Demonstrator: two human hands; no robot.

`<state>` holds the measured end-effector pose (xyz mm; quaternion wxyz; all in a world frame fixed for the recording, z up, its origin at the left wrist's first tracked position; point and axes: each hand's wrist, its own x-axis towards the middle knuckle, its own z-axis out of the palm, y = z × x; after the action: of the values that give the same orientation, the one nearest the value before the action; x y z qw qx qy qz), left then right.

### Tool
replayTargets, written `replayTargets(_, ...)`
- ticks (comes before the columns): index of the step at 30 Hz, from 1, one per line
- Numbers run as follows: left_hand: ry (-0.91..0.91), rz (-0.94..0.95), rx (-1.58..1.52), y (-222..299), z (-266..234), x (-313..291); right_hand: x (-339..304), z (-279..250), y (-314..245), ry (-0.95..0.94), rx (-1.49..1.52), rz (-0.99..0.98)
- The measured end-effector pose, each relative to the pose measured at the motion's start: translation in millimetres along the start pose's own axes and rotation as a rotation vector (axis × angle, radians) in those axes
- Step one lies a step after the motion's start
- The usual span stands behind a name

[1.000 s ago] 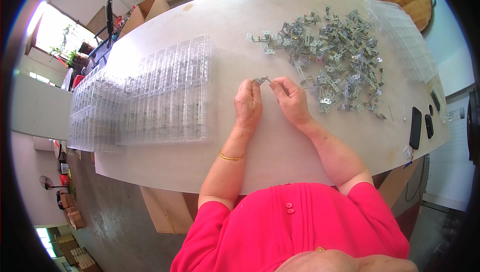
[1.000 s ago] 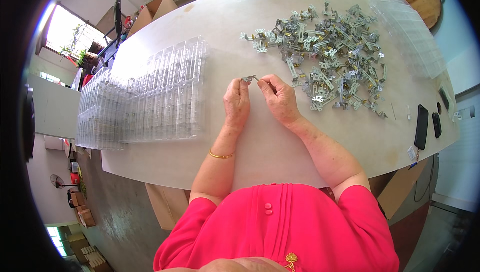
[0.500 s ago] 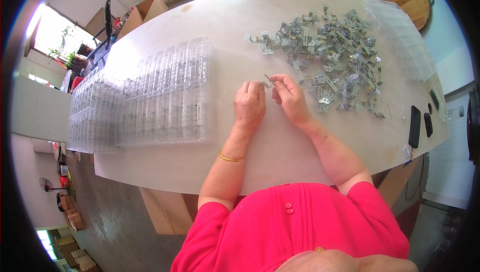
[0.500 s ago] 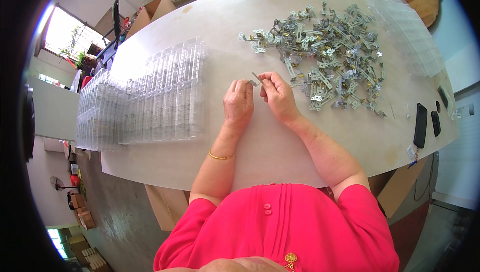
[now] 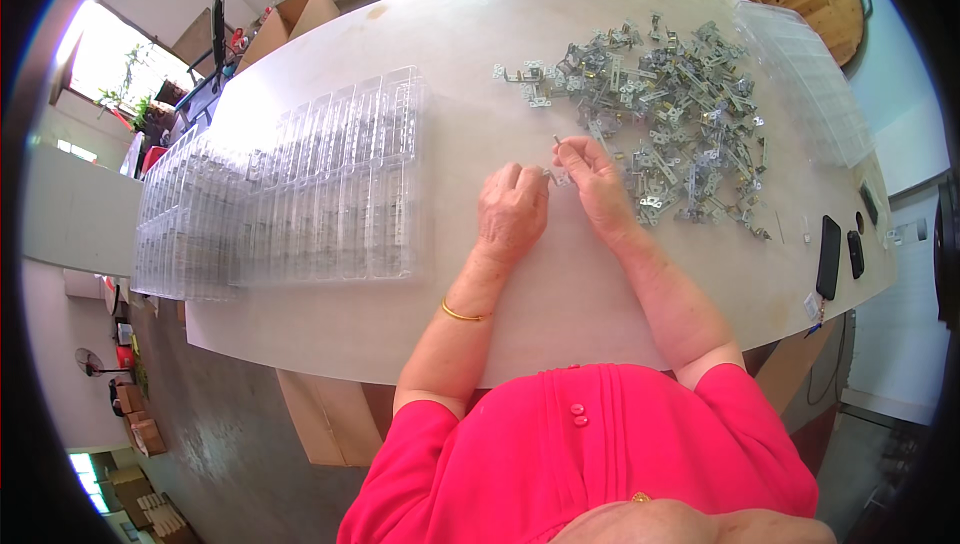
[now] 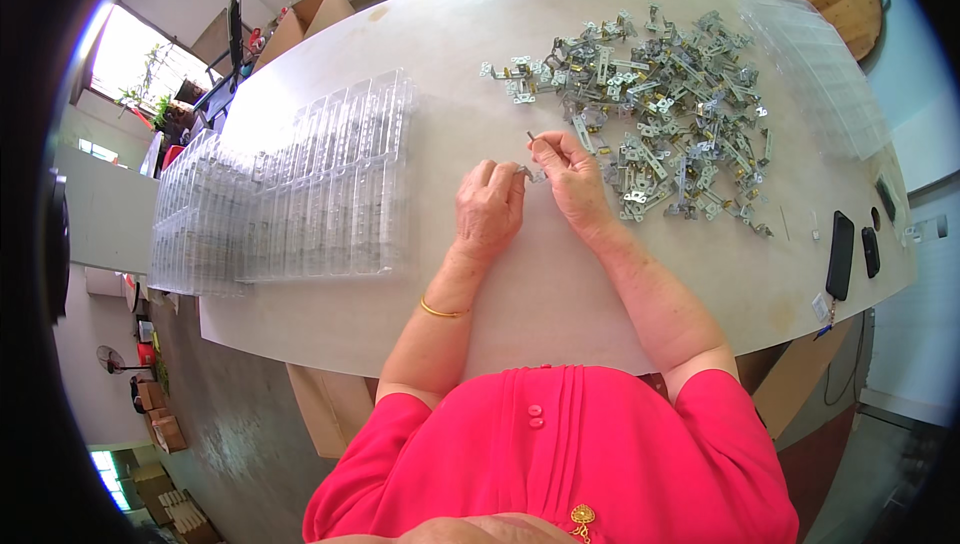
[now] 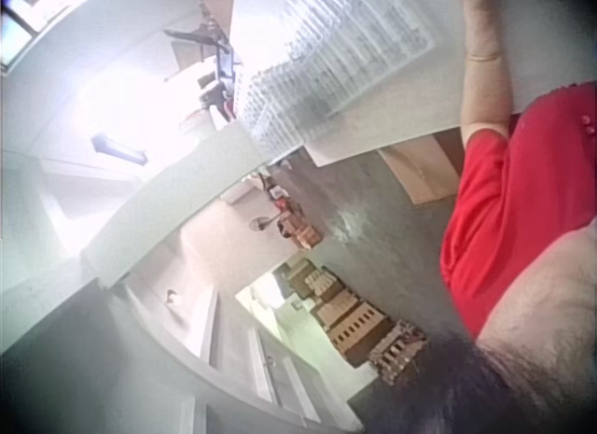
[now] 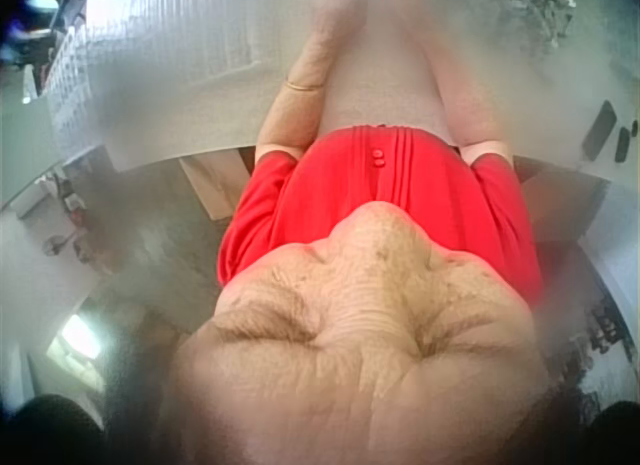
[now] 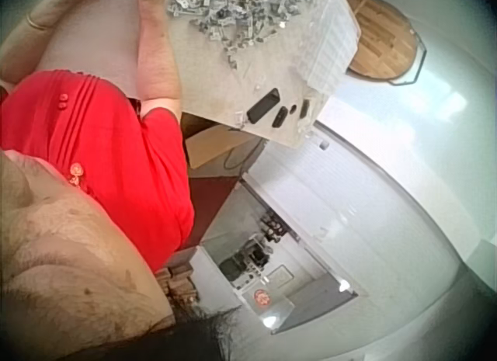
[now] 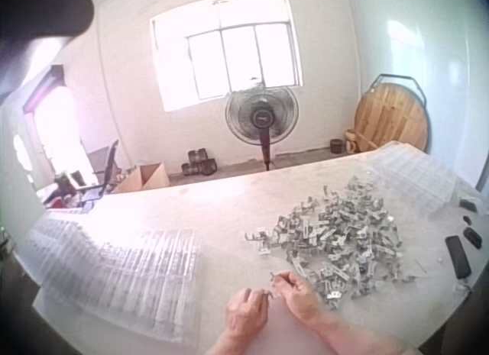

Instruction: The person assembles metal components by inserting pins into metal brackets by hand and places the assembled pieces into plastic organizer trays.

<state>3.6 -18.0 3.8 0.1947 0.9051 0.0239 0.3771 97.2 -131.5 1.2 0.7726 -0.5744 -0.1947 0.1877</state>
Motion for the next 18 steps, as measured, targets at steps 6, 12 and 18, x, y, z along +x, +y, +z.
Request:
replayTargets(6,0.137,-0.101,0.116,-7.6,1.5,-1.6,-5.6,8.2,-7.3,-0.102,0.066,0.135)
replayTargets(12,0.082,-0.093,0.069,-4.5,-0.8,-0.1,-3.3,3.3,-5.4,-0.102,0.033,0.124)
replayTargets(18,0.135,-0.162,-0.199,-9.5,-5.0,-0.6,1.8,-4.3,-7.5,-0.027,-0.03,0.05)
